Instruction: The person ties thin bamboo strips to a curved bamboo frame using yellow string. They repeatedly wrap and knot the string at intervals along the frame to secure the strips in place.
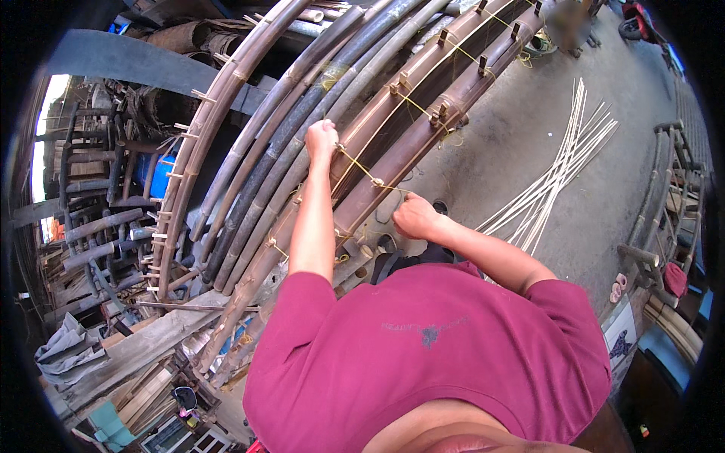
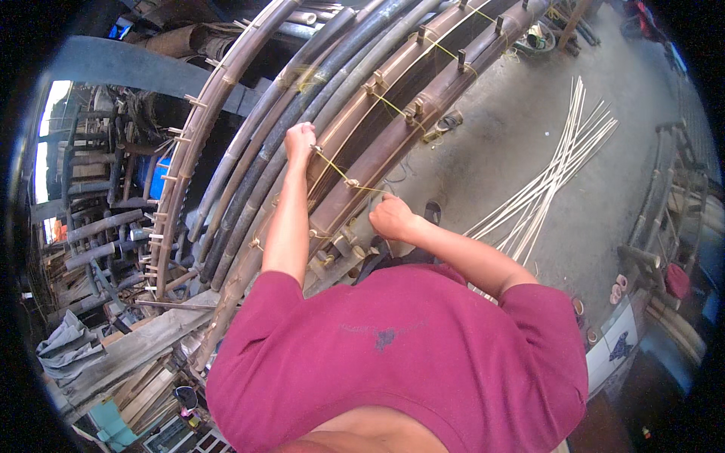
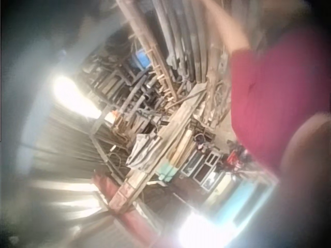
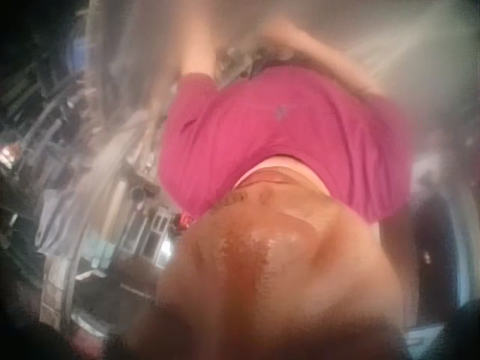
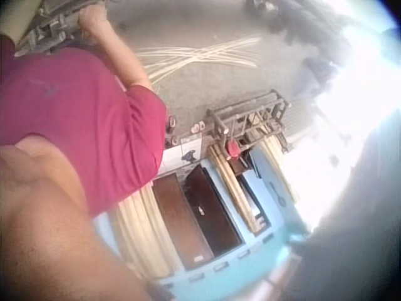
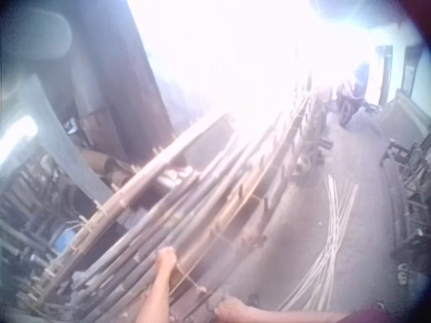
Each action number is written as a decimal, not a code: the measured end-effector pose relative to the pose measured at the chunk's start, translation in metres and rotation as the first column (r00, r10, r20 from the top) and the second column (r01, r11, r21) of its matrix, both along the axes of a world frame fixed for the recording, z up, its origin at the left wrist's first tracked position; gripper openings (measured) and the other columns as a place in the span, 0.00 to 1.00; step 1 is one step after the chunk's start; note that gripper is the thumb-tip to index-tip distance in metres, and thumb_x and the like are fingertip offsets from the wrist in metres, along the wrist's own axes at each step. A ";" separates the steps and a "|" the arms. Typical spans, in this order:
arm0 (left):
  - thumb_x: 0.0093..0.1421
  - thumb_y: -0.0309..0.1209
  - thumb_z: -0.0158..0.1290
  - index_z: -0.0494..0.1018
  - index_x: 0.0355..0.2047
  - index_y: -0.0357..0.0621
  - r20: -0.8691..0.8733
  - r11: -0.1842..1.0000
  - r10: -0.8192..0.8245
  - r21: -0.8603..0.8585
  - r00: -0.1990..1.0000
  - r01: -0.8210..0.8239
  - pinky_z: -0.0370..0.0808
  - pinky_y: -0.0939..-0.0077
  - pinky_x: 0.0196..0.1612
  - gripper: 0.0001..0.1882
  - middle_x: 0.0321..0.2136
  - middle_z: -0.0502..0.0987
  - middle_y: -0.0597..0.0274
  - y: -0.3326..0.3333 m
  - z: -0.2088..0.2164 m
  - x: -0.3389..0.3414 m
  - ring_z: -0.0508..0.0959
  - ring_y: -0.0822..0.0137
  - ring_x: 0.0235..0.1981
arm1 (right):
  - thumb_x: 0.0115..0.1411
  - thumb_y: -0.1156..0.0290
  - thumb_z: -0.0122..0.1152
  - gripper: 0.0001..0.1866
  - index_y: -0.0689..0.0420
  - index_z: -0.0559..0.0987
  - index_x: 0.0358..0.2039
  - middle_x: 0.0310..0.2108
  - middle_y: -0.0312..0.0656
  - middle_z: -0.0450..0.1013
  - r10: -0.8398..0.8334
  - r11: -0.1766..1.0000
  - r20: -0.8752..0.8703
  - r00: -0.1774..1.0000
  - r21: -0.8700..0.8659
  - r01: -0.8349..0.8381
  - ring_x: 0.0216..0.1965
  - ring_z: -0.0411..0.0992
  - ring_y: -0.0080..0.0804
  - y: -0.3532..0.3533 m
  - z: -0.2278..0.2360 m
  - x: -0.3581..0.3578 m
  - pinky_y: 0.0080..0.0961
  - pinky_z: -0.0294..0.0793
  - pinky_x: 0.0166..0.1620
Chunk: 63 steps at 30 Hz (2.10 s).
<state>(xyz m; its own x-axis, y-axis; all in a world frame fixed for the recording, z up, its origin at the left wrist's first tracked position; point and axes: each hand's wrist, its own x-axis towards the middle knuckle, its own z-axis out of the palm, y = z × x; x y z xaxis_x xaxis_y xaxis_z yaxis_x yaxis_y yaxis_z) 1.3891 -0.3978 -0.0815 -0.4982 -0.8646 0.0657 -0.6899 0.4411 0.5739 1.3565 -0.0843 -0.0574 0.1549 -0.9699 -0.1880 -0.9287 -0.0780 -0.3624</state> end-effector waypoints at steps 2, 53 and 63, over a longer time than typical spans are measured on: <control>0.64 0.42 0.49 0.80 0.36 0.41 -0.039 0.984 -0.172 0.037 0.984 0.173 0.74 0.59 0.41 0.17 0.31 0.82 0.48 -0.005 0.013 -0.009 0.82 0.52 0.33 | 0.49 0.66 0.60 0.08 0.54 0.81 0.29 0.31 0.45 0.79 -0.083 0.996 0.037 0.996 -0.029 0.084 0.34 0.78 0.41 -0.005 0.006 0.020 0.34 0.70 0.46; 0.66 0.35 0.43 0.74 0.41 0.38 0.079 0.993 0.034 -0.118 0.996 -0.024 0.74 0.49 0.43 0.14 0.35 0.78 0.37 0.050 0.107 0.294 0.79 0.40 0.39 | 0.68 0.52 0.50 0.21 0.54 0.75 0.51 0.43 0.40 0.76 -0.635 0.771 0.764 -0.112 0.621 -0.137 0.47 0.72 0.31 -0.047 0.015 0.235 0.28 0.70 0.51; 0.68 0.36 0.46 0.73 0.49 0.42 -0.190 0.984 -0.176 -0.029 0.966 0.174 0.71 0.67 0.47 0.15 0.41 0.78 0.50 0.121 0.041 0.343 0.77 0.56 0.43 | 0.68 0.55 0.44 0.22 0.60 0.75 0.29 0.25 0.49 0.72 0.210 0.957 0.695 0.688 -0.289 0.000 0.33 0.73 0.45 -0.177 0.122 0.280 0.38 0.70 0.40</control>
<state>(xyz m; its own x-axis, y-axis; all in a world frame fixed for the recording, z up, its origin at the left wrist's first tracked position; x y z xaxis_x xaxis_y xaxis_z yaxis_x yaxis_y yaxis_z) 1.7323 -0.2765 -0.0400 -0.6188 -0.7636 0.1843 -0.4792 0.5528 0.6818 1.6368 -0.2618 0.0650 0.2434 -0.9333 0.2641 -0.3754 -0.3417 -0.8616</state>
